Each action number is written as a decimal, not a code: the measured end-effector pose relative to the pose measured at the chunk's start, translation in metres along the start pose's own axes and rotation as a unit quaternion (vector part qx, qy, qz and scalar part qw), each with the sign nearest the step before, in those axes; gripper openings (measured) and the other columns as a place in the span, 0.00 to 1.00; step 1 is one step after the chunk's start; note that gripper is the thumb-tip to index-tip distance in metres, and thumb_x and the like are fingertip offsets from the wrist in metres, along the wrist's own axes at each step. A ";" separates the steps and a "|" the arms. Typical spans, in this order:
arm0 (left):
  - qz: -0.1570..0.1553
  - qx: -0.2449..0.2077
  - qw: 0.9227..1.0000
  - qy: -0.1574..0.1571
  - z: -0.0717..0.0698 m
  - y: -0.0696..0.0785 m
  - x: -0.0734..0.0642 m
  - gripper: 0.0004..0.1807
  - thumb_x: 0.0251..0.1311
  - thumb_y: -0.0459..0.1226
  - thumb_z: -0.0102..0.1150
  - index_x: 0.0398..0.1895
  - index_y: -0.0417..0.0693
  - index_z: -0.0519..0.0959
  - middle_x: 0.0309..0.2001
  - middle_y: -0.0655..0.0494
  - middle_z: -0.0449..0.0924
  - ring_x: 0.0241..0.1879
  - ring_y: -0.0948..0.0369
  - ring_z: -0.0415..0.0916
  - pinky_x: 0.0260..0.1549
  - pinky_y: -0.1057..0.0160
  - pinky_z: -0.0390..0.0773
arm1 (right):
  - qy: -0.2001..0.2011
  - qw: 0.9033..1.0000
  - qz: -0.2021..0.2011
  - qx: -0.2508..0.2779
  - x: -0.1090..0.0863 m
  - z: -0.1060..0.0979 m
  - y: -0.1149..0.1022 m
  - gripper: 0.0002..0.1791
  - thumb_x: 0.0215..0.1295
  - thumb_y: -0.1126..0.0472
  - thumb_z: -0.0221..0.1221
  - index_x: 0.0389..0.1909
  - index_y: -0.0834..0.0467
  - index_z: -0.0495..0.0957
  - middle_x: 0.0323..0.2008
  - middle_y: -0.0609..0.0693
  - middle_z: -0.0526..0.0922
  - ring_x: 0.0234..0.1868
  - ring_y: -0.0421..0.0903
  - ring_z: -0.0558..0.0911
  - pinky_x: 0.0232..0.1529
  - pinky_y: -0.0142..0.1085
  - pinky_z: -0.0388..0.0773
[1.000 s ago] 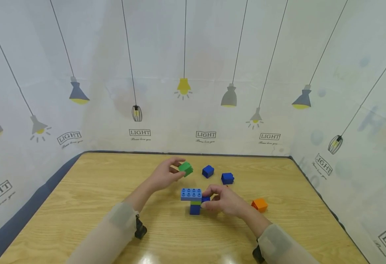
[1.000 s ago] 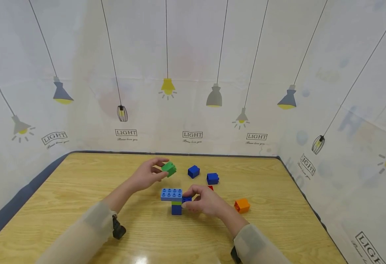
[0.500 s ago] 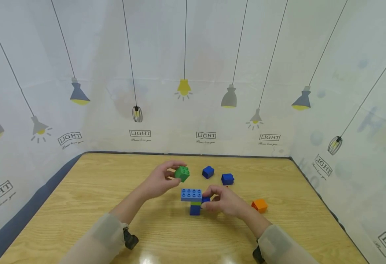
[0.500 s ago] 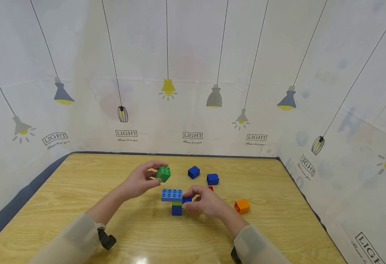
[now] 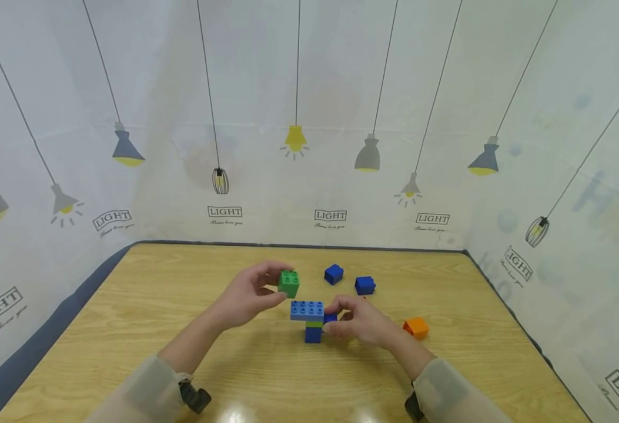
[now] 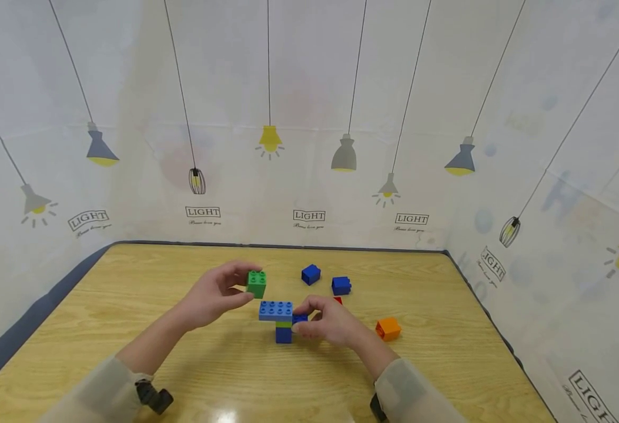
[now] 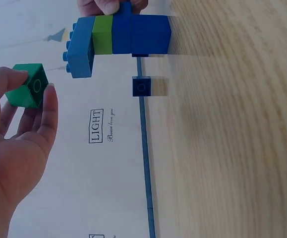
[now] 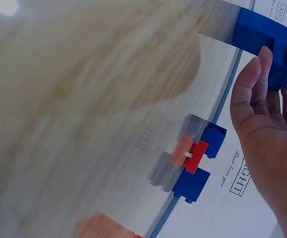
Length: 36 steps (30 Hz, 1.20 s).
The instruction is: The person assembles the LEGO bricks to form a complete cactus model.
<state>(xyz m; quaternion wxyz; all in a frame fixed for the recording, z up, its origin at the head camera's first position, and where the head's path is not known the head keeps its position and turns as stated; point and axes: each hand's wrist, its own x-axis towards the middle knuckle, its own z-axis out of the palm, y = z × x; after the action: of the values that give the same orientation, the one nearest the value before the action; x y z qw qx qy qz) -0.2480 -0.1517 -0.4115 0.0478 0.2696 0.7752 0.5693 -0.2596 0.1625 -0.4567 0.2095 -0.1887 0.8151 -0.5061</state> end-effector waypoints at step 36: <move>-0.052 -0.053 0.997 -0.017 0.020 -0.022 -0.010 0.25 0.78 0.39 0.66 0.74 0.53 0.76 0.64 0.41 0.78 0.65 0.46 0.82 0.58 0.51 0.90 | 0.000 1.000 -0.002 0.007 0.001 0.000 0.001 0.14 0.73 0.56 0.73 0.53 0.56 0.83 0.51 0.56 0.81 0.39 0.48 0.86 0.45 0.42 0.91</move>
<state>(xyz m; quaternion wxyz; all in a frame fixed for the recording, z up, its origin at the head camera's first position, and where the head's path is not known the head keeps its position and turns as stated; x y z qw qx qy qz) -0.2398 -0.1438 -0.4405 0.1043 0.2355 0.7562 0.6015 -0.2600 0.1624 -0.4582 0.2102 -0.1890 0.8110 -0.5122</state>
